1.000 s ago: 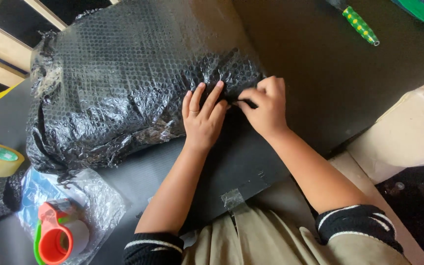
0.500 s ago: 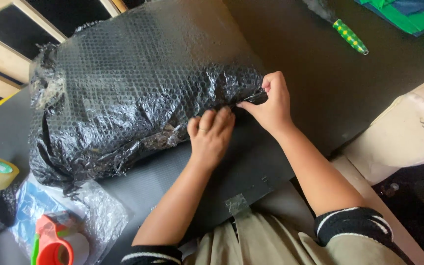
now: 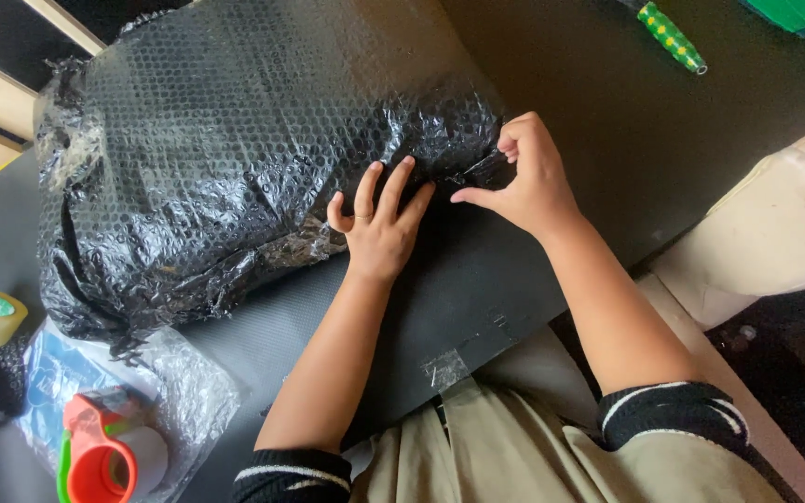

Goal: The person wraps a rectangular item with black bubble wrap, folding and tucking the edges by hand. They then use a feather duster to wipe the surface of the wrapped package.

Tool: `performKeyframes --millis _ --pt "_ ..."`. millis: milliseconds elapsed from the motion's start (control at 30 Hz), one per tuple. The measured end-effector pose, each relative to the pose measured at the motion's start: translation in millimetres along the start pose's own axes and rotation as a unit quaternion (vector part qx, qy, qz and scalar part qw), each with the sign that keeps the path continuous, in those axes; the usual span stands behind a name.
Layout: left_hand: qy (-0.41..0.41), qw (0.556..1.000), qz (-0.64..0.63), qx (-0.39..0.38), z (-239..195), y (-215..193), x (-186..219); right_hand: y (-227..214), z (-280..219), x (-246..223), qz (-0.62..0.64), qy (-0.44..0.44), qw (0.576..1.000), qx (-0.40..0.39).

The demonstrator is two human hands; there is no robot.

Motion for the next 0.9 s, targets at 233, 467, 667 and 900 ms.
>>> performKeyframes --millis 233,467,667,900 --pt "-0.006 1.000 0.003 -0.002 -1.0 -0.1 0.1 -34.4 -31.6 -41.9 -0.014 -0.001 1.000 -0.008" --pt "-0.011 1.000 0.003 -0.019 -2.2 2.6 0.4 6.3 -159.5 -111.3 0.105 -0.117 0.928 -0.337" --pt "-0.014 1.000 -0.003 -0.013 1.0 0.7 1.9 7.5 -186.5 -121.4 0.092 -0.191 0.947 -0.243" --pt "-0.012 1.000 -0.005 -0.004 -1.9 0.5 0.4 -0.7 -135.7 -90.6 0.084 -0.033 0.968 -0.236"
Point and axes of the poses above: each hand's wrist, its own z-axis towards the middle knuckle, its own y-axis out of the palm, x = y × z, the point moved 9 cm from there along z, towards the middle knuckle, and after that the axes turned 2 degrees about x, right-handed, at the moved point
